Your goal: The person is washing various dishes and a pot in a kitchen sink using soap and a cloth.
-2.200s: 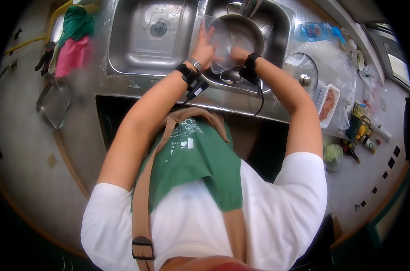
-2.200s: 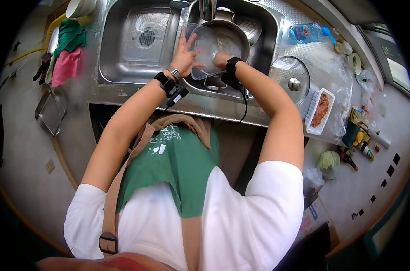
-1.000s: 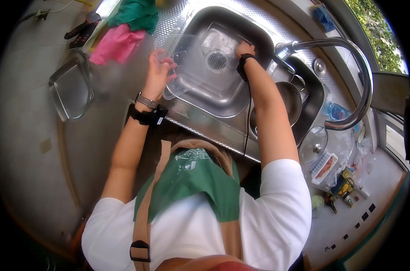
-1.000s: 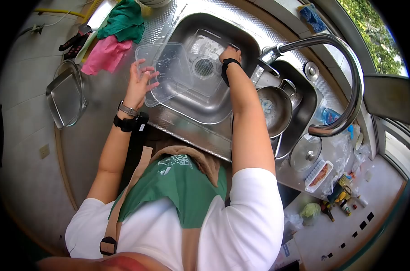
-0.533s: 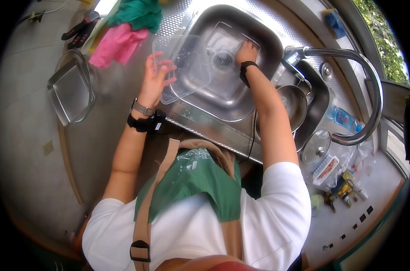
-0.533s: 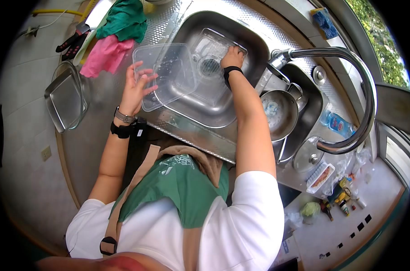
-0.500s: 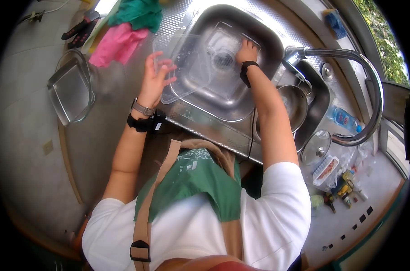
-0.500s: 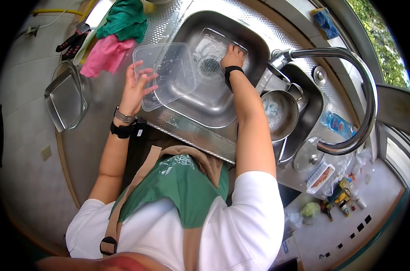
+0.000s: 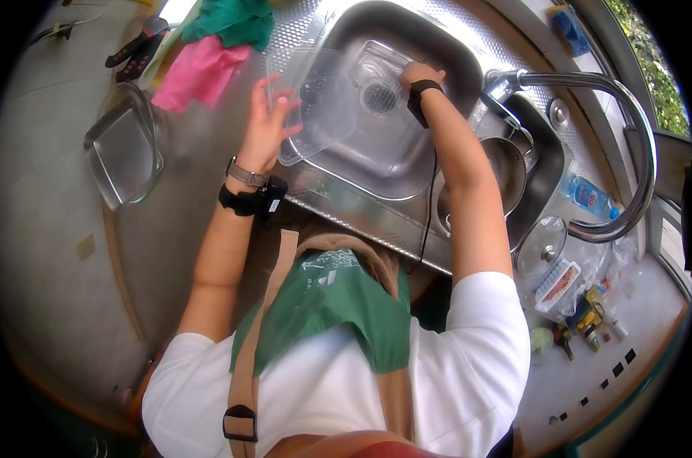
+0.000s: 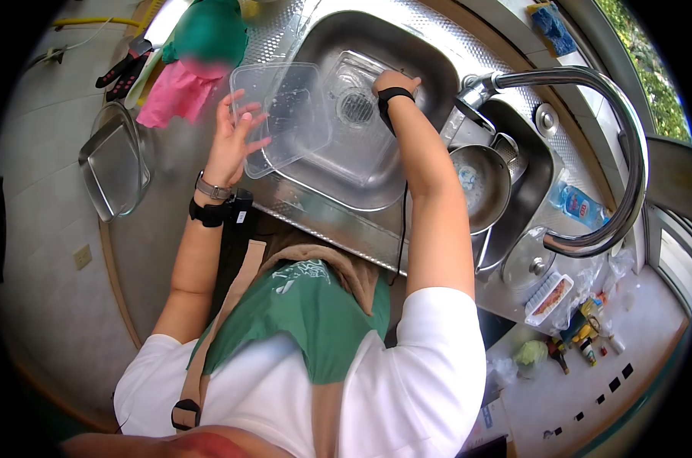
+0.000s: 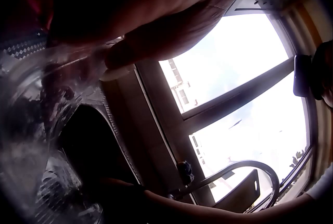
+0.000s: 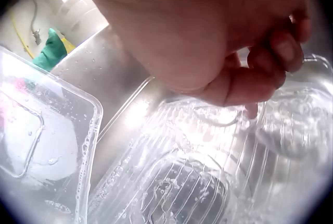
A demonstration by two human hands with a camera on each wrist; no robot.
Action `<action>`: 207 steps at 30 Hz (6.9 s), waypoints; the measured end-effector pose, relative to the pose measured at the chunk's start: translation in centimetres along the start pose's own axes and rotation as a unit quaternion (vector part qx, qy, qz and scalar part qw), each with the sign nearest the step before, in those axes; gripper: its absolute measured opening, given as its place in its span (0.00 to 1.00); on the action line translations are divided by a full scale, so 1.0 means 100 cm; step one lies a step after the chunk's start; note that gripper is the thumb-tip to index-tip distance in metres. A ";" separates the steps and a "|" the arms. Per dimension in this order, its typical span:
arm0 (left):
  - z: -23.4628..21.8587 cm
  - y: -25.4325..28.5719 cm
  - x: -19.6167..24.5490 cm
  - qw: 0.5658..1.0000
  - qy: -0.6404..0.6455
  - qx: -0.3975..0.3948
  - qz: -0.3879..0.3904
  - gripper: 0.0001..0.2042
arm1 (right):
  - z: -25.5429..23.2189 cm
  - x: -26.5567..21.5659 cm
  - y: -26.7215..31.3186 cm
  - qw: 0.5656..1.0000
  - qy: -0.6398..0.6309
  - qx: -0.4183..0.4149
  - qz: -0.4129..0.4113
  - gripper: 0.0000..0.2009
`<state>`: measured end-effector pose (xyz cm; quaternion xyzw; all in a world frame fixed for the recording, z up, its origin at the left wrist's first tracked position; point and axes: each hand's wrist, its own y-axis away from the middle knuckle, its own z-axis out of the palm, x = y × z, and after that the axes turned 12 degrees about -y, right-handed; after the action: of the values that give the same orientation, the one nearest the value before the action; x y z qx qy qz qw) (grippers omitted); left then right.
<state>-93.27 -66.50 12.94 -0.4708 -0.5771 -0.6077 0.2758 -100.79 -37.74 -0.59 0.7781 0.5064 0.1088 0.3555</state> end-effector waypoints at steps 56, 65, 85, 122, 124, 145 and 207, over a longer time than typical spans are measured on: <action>0.020 -0.009 0.008 0.910 -0.342 0.054 0.229 0.23 | 0.001 0.011 0.146 0.768 -0.386 0.455 -0.234 0.12; 0.027 -0.069 -0.044 0.909 -0.352 0.083 0.206 0.34 | -0.009 0.026 0.199 0.673 -0.239 0.542 -0.443 0.10; 0.038 -0.022 0.047 0.830 -0.348 -0.008 0.437 0.17 | 0.037 0.235 0.203 0.916 -0.168 0.306 -0.199 0.07; 0.242 0.102 0.022 0.980 -0.157 -0.122 0.023 0.37 | 0.025 0.288 0.214 0.678 -0.721 0.095 -0.108 0.12; 0.246 0.088 0.013 0.981 -0.143 -0.123 0.052 0.39 | 0.063 0.285 0.159 0.725 -0.674 0.126 -0.065 0.14; 0.242 0.069 0.025 0.979 -0.142 -0.143 0.037 0.43 | 0.007 0.143 0.182 0.773 -0.448 0.345 -0.288 0.10; 0.236 0.065 0.032 0.984 -0.105 -0.138 0.037 0.44 | 0.002 0.225 0.184 0.812 -0.526 0.076 -0.240 0.11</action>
<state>-82.83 -44.31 16.11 -0.5860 -0.4959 -0.6183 0.1685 -77.17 -22.65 7.23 0.5949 0.4192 -0.4445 0.5223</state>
